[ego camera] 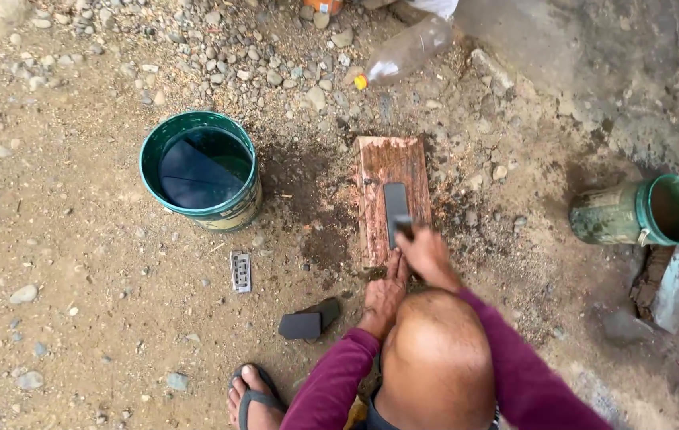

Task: Sharpening a metal plane blade on a whetstone with water.

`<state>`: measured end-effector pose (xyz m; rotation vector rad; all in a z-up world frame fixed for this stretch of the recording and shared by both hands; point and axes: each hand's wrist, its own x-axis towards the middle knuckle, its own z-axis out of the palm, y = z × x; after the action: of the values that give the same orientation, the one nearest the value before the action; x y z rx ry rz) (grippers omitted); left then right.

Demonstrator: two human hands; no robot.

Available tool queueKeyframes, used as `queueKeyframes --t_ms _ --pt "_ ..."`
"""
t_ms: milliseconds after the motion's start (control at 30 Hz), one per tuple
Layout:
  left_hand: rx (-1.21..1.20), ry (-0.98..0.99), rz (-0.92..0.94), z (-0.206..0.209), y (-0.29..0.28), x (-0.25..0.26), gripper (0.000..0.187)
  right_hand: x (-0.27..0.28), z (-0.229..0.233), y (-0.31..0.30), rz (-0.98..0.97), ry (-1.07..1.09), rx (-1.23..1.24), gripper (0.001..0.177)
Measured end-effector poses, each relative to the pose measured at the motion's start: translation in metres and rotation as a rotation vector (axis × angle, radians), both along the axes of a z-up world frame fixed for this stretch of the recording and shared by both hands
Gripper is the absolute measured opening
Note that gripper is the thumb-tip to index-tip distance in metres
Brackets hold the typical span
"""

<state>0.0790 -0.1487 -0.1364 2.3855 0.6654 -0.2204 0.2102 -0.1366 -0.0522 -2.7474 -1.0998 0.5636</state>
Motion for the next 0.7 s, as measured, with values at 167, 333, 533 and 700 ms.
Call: queueKeyframes --t_ms 167,333,533,700 --pt "-0.021 -0.061 0.018 0.012 0.008 -0.006 0.084 0.013 0.036 0.054 -0.171 0.199 -0.134 0.045" --pt "-0.173 0.084 0.028 0.021 0.018 0.004 0.088 0.0 0.003 -0.004 -0.058 0.107 -0.195 0.047" --pt "-0.068 0.024 0.024 0.034 0.017 -0.008 0.09 0.017 0.02 0.048 -0.139 0.145 -0.16 0.044" --pt "-0.244 0.129 0.038 0.023 0.023 0.002 0.092 -0.004 -0.006 -0.015 0.057 0.116 0.102 0.043"
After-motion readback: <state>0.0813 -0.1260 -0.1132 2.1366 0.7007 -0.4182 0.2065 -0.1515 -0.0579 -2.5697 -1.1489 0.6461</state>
